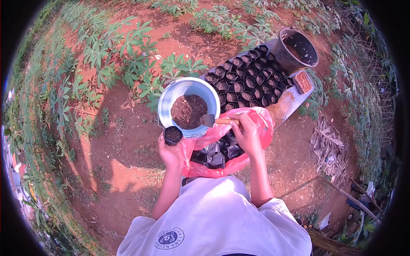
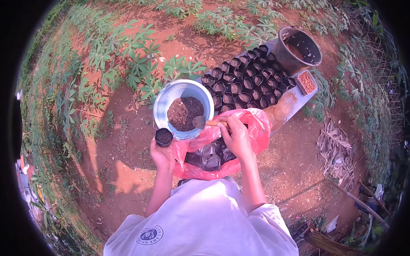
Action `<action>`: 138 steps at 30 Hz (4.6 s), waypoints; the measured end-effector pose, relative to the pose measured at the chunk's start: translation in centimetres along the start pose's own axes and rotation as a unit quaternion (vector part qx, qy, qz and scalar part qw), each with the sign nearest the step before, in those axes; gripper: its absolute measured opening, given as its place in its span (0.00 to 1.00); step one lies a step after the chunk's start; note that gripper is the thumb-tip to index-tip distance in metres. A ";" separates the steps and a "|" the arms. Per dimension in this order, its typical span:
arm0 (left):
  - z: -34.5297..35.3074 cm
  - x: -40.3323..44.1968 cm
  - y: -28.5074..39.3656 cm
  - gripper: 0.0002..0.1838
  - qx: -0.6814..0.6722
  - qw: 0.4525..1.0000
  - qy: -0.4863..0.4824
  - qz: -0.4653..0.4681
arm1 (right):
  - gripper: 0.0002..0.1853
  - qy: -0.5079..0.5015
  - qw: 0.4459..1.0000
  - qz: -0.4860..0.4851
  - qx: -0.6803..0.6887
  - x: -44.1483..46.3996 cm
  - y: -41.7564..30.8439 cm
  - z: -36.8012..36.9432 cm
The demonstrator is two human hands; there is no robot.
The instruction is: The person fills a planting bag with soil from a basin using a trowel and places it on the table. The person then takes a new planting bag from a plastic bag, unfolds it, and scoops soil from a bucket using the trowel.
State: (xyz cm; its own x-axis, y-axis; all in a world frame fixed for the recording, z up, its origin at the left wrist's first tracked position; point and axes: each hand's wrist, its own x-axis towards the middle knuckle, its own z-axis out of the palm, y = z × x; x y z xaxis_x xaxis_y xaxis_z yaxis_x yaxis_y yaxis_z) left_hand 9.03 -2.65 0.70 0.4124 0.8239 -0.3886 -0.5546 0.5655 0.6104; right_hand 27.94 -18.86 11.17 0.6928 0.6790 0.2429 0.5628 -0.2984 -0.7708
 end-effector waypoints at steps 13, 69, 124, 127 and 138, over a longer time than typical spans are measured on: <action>-4.4 5.6 6.7 0.20 0.024 0.998 0.036 -0.042 | 0.08 -0.094 0.992 0.061 -0.066 1.2 0.6 10.7; -3.3 -1.1 5.2 0.25 -0.001 0.998 0.055 -0.028 | 0.09 -0.067 0.974 0.134 0.168 0.4 6.8 9.1; 2.5 -13.0 -8.7 0.19 0.063 0.997 -0.037 0.018 | 0.06 -0.116 0.974 -0.123 0.152 -5.0 -2.0 -7.4; 2.9 -13.2 -8.2 0.11 0.034 0.999 -0.043 0.002 | 0.07 -0.134 0.968 -0.161 0.136 -4.1 -2.4 -7.2; 1.6 -11.0 -5.5 0.25 0.019 0.998 -0.053 -0.005 | 0.07 -0.165 0.932 -0.295 0.129 -0.7 -5.4 -4.3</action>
State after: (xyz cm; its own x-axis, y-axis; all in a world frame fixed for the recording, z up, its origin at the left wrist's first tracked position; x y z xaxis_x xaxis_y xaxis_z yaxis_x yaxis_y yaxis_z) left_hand 8.66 -14.82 2.70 0.4932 0.8090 -0.3197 -0.5239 0.5697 0.6332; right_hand 26.34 -20.62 17.73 0.0957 0.8558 0.5083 0.6448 0.3357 -0.6867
